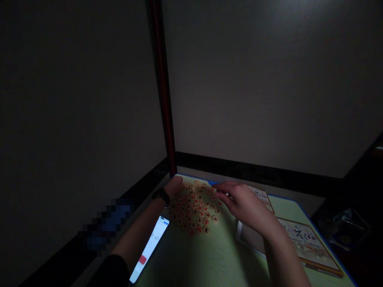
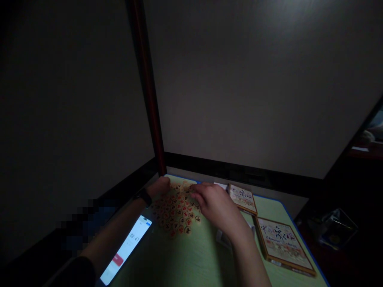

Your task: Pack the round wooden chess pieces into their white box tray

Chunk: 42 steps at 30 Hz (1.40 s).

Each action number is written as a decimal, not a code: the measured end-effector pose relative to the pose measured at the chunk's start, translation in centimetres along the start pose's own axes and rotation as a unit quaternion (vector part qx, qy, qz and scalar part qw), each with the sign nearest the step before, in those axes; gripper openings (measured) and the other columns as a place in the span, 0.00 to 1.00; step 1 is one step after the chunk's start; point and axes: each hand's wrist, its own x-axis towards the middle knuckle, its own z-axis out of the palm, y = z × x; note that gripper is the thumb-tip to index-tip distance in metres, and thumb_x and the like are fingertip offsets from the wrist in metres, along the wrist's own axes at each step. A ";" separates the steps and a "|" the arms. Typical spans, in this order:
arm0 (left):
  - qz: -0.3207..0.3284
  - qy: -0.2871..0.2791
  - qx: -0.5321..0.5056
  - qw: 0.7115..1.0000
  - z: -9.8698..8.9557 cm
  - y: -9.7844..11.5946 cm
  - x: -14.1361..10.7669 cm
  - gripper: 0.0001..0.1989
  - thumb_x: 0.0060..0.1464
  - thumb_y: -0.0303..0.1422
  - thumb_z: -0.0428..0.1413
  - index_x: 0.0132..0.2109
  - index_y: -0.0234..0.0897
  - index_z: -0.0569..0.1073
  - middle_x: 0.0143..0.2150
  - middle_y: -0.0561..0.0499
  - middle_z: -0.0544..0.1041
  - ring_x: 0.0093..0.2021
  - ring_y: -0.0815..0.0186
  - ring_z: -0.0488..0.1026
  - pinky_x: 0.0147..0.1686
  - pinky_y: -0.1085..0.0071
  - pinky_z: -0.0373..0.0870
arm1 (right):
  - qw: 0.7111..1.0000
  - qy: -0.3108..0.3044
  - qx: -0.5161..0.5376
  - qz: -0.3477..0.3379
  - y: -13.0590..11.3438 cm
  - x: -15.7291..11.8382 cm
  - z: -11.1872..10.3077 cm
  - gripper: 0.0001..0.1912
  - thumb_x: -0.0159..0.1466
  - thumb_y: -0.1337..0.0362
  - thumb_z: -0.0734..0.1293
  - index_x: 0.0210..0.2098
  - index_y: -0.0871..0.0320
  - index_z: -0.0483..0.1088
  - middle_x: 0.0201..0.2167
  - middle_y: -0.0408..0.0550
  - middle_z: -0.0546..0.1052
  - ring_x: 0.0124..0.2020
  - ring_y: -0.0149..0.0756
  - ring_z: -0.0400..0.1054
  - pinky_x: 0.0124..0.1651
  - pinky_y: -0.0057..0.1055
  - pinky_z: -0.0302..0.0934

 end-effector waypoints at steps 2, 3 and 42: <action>-0.002 0.012 -0.018 1.000 0.1 -0.1 0.2 0.10 0.51 0.24 0.53 0.39 0.27 0.78 0.35 0.38 0.79 0.37 0.58 0.75 0.37 0.67 0.68 | 1.000 -0.001 0.003 0.001 0.0 0.1 0.0 0.13 0.68 0.65 0.62 0.46 0.54 0.78 0.41 0.49 0.81 0.41 0.41 0.75 0.43 0.34 0.65; 0.001 0.015 -0.029 0.999 0.2 -0.2 0.2 0.10 0.50 0.24 0.53 0.38 0.28 0.78 0.35 0.40 0.79 0.36 0.60 0.75 0.37 0.69 0.67 | 1.000 -0.002 0.003 0.001 0.1 0.1 0.0 0.13 0.68 0.66 0.62 0.45 0.54 0.77 0.40 0.49 0.81 0.41 0.41 0.75 0.43 0.33 0.65; 0.019 0.062 -0.051 0.997 -0.2 -2.8 0.7 0.18 0.48 0.21 0.53 0.45 0.31 0.79 0.47 0.40 0.80 0.49 0.57 0.75 0.51 0.65 0.69 | 0.999 -0.032 0.012 0.013 1.1 0.7 0.9 0.13 0.68 0.66 0.61 0.40 0.57 0.78 0.36 0.51 0.81 0.36 0.40 0.75 0.39 0.33 0.63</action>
